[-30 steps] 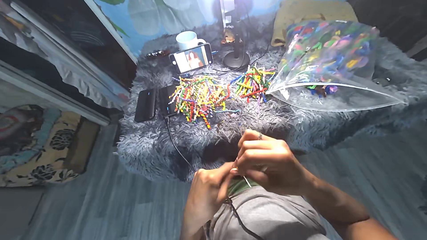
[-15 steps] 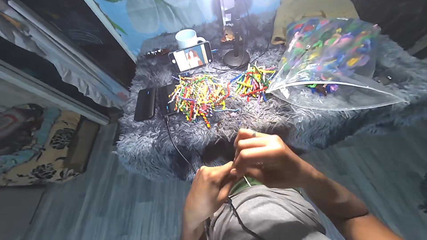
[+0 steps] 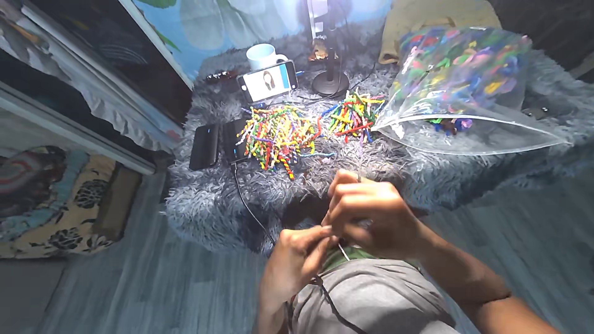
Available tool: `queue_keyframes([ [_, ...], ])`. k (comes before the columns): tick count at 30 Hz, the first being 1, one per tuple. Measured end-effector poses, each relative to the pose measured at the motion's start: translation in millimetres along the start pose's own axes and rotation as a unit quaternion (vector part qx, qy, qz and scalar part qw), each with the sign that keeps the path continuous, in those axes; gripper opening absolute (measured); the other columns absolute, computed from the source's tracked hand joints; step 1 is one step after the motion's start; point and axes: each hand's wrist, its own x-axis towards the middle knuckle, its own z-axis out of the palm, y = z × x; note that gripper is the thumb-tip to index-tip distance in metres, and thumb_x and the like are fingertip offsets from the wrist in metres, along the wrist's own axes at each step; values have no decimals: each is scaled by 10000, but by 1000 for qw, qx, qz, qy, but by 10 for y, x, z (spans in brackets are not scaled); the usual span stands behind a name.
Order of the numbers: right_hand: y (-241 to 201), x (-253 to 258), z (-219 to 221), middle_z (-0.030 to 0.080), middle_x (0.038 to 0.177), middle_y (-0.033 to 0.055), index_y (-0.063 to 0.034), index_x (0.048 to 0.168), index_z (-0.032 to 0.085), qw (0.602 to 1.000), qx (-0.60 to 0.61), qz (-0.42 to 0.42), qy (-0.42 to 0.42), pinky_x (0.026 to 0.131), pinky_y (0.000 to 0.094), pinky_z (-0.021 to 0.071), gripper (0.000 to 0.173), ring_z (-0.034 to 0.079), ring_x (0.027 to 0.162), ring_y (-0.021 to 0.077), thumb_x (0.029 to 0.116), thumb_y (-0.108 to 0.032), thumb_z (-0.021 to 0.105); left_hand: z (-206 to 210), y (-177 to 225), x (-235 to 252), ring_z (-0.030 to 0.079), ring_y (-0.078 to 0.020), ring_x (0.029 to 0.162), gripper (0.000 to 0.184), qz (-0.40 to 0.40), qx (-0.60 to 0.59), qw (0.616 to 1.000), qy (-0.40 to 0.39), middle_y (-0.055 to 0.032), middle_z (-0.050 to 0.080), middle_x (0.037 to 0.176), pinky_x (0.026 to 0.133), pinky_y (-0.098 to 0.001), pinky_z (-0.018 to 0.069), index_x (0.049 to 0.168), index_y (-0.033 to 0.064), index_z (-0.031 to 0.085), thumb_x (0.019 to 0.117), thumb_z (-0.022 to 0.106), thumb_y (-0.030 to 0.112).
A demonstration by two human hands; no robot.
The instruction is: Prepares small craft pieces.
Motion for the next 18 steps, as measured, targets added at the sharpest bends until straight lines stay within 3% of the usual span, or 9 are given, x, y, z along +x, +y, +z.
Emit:
queue_keyframes([
  [2,-106,-32,51,629,773,77,-33,880,675,997,-60,-48,-24,883,254,435,106,600,854,144,958,-43,604,45,37,21,584,65,590,158,-51,45,996,61,-15,646,650,603,-92,481,892,-34,704,926,577,54],
  [4,-116,-66,42,645,791,66,-38,890,673,998,-53,-45,6,903,242,459,102,622,865,117,971,-58,614,20,14,4,613,66,590,182,-74,-53,991,98,53,657,690,574,-114,540,952,-25,682,1002,528,59],
  [7,-8,-75,-59,698,843,-20,-67,861,670,996,-9,4,90,892,204,506,95,647,901,23,947,-104,689,-60,-22,-43,688,5,637,205,-31,-215,966,144,105,716,792,578,-175,605,1022,115,675,1073,515,232],
  [10,186,-18,-107,670,864,-75,-126,887,663,986,79,36,142,817,186,545,85,640,870,5,911,-93,738,-48,-30,2,698,-16,617,194,17,-182,946,269,114,719,740,574,-182,607,1009,169,689,1073,520,239],
  [13,513,78,-177,698,912,-97,-159,973,661,971,115,86,193,784,200,602,210,683,842,3,872,14,723,-42,-52,48,692,-19,600,199,40,-134,925,354,116,714,714,569,-180,602,973,152,688,1073,516,165],
  [15,773,94,-258,692,997,-34,-107,1084,599,967,6,165,192,789,204,589,263,681,894,31,881,12,717,-17,-42,41,697,-17,615,198,41,-115,924,361,119,720,725,578,-175,601,970,149,701,1066,528,161],
  [17,919,93,-286,678,1183,110,-23,1244,594,954,-108,224,168,846,325,530,368,648,1033,168,911,-77,739,3,-45,47,695,-2,642,192,45,-74,928,362,132,718,744,598,-167,602,975,140,701,1065,536,176],
  [18,907,105,-256,669,1214,137,-6,1273,604,951,-128,230,164,869,344,525,363,644,1055,185,943,-111,712,12,-54,61,696,3,652,190,48,-51,928,366,133,719,751,607,-166,603,970,131,705,1061,545,180],
])
